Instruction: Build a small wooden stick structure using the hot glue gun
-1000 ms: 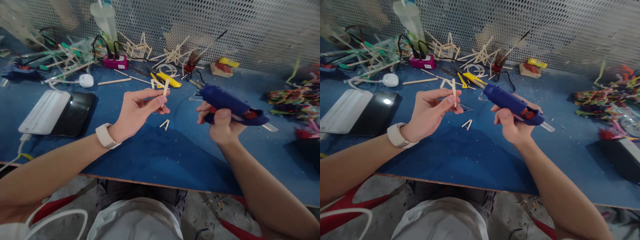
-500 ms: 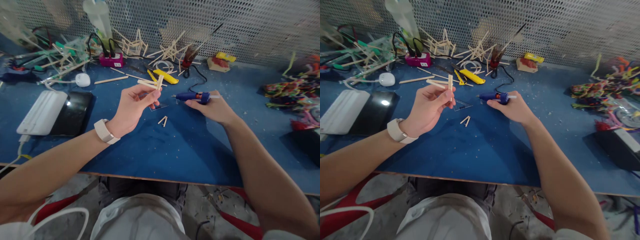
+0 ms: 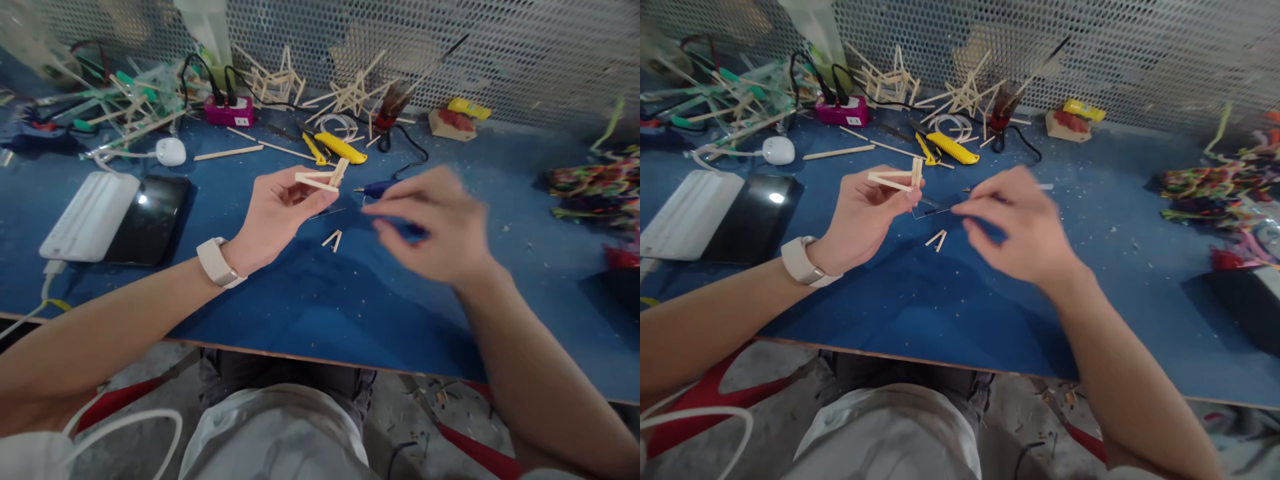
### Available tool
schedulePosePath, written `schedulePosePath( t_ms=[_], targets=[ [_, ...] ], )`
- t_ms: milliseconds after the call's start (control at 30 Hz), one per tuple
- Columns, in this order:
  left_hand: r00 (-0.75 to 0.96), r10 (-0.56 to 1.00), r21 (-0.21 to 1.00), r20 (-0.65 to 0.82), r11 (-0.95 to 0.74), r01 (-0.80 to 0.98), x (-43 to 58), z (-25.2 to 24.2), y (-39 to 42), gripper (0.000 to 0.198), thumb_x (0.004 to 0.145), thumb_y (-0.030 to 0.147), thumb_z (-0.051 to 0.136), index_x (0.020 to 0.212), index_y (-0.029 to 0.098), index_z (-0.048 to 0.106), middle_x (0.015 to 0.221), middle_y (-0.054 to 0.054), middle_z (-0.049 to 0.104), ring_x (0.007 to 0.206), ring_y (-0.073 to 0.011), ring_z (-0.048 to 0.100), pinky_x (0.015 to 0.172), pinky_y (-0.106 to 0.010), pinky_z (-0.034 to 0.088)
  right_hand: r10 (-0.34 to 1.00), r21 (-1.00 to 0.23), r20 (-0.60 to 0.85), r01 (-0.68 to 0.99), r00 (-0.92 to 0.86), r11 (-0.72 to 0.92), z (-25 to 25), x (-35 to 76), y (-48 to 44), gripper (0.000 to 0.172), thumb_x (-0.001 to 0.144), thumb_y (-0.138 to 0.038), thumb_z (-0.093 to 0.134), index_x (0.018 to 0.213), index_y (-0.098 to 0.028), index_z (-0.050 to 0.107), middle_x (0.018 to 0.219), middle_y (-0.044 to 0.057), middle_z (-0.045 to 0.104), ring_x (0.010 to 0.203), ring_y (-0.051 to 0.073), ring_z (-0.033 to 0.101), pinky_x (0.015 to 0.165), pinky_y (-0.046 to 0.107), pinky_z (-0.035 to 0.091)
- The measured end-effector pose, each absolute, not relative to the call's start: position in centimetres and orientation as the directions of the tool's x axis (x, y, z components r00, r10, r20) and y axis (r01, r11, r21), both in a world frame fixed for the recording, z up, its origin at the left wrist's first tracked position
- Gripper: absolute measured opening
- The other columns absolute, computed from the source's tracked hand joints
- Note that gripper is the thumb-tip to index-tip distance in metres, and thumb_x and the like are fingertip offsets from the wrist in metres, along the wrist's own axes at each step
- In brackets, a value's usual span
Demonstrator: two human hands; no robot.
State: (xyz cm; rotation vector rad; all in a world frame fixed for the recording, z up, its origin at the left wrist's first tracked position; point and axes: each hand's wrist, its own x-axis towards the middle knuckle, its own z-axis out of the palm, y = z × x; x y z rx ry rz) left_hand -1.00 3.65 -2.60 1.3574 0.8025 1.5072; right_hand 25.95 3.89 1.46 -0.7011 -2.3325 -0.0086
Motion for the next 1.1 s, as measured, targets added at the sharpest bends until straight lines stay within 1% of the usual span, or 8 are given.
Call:
schedulePosePath(
  t_ms=[67, 167, 367, 467, 600, 733, 967, 1100],
  targets=[
    [0.043, 0.923, 0.907, 0.383, -0.366, -0.205, -0.9, -2.5, 3.5, 0.030, 0.086, 0.052, 0.102, 0.100, 0.028, 0.090, 0.106, -0.005, 0.086, 0.096, -0.0212, 0.082, 0.087, -0.038, 0.073, 0.471, -0.153, 0.402, 0.449, -0.785, 0.880, 0.1, 24.3, 3.4, 0.036, 0.109, -0.017, 0.062, 0.132, -0.033, 0.084, 0.131, 0.011, 0.079, 0.116, 0.034, 0.074, 0.100, 0.058, 0.065],
    [0.062, 0.912, 0.898, 0.406, -0.386, -0.213, -0.9, -2.3, 3.3, 0.030, 0.086, 0.053, 0.102, 0.098, 0.028, 0.092, 0.107, -0.005, 0.086, 0.101, -0.0223, 0.083, 0.094, -0.040, 0.074, 0.515, -0.203, 0.255, 0.475, -0.819, 0.856, -1.5, 23.3, 3.6, 0.042, 0.111, -0.013, 0.053, 0.140, -0.024, 0.082, 0.137, 0.017, 0.076, 0.122, 0.035, 0.073, 0.108, 0.061, 0.065],
    [0.066, 0.902, 0.897, 0.426, -0.412, -0.158, -1.0, -2.2, 3.3, 0.034, 0.085, 0.060, 0.101, 0.098, 0.030, 0.092, 0.105, -0.005, 0.087, 0.101, -0.0242, 0.083, 0.091, -0.042, 0.074, 0.594, -0.382, 0.251, 0.485, -0.765, 0.786, -1.1, 23.6, 3.7, 0.017, 0.110, -0.021, 0.063, 0.114, -0.024, 0.079, 0.126, 0.015, 0.077, 0.118, 0.033, 0.074, 0.108, 0.056, 0.063],
    [0.062, 0.907, 0.901, 0.416, -0.402, -0.163, -1.0, -2.1, 3.3, 0.035, 0.084, 0.059, 0.102, 0.097, 0.028, 0.091, 0.103, -0.005, 0.086, 0.099, -0.0241, 0.084, 0.089, -0.041, 0.073, 0.645, -0.490, 0.242, 0.482, -0.725, 0.726, -0.6, 23.6, 3.6, 0.012, 0.105, -0.018, 0.067, 0.103, -0.026, 0.075, 0.113, 0.009, 0.079, 0.107, 0.029, 0.077, 0.098, 0.048, 0.064],
    [0.050, 0.913, 0.907, 0.406, -0.396, -0.140, -0.9, -1.8, 3.1, 0.033, 0.086, 0.055, 0.101, 0.097, 0.027, 0.088, 0.102, -0.005, 0.084, 0.101, -0.0258, 0.084, 0.089, -0.043, 0.072, 0.747, -0.618, 0.239, 0.497, -0.620, 0.610, -0.5, 23.6, 3.9, 0.005, 0.102, -0.024, 0.074, 0.101, -0.027, 0.077, 0.098, 0.005, 0.082, 0.085, 0.023, 0.075, 0.078, 0.040, 0.061],
    [0.033, 0.912, 0.907, 0.408, -0.401, -0.126, -0.8, -1.7, 3.0, 0.034, 0.086, 0.054, 0.102, 0.099, 0.026, 0.088, 0.102, -0.006, 0.083, 0.102, -0.0270, 0.083, 0.089, -0.044, 0.073, 0.813, -0.768, 0.245, 0.407, -0.528, 0.495, -0.5, 23.5, 3.8, 0.006, 0.101, -0.032, 0.078, 0.101, -0.026, 0.077, 0.100, 0.005, 0.084, 0.086, 0.022, 0.078, 0.078, 0.038, 0.063],
    [0.015, 0.907, 0.899, 0.422, -0.416, -0.136, -0.8, -1.6, 3.1, 0.041, 0.080, 0.064, 0.103, 0.096, 0.028, 0.089, 0.104, -0.003, 0.085, 0.099, -0.0241, 0.082, 0.084, -0.039, 0.073, 0.678, -0.664, 0.059, 0.479, -0.733, 0.575, 0.5, 24.0, 3.4, 0.013, 0.091, -0.022, 0.078, 0.102, -0.025, 0.083, 0.084, 0.000, 0.082, 0.068, 0.017, 0.071, 0.070, 0.034, 0.057],
    [0.028, 0.908, 0.905, 0.417, -0.412, -0.110, -0.8, -1.4, 3.0, 0.039, 0.084, 0.062, 0.101, 0.098, 0.028, 0.088, 0.105, -0.004, 0.086, 0.102, -0.0254, 0.083, 0.088, -0.041, 0.074, 0.752, -0.557, 0.174, 0.566, -0.636, 0.608, 0.1, 23.7, 3.3, 0.008, 0.095, -0.031, 0.080, 0.098, -0.024, 0.084, 0.088, 0.005, 0.079, 0.077, 0.021, 0.072, 0.073, 0.038, 0.055]
  ],
)
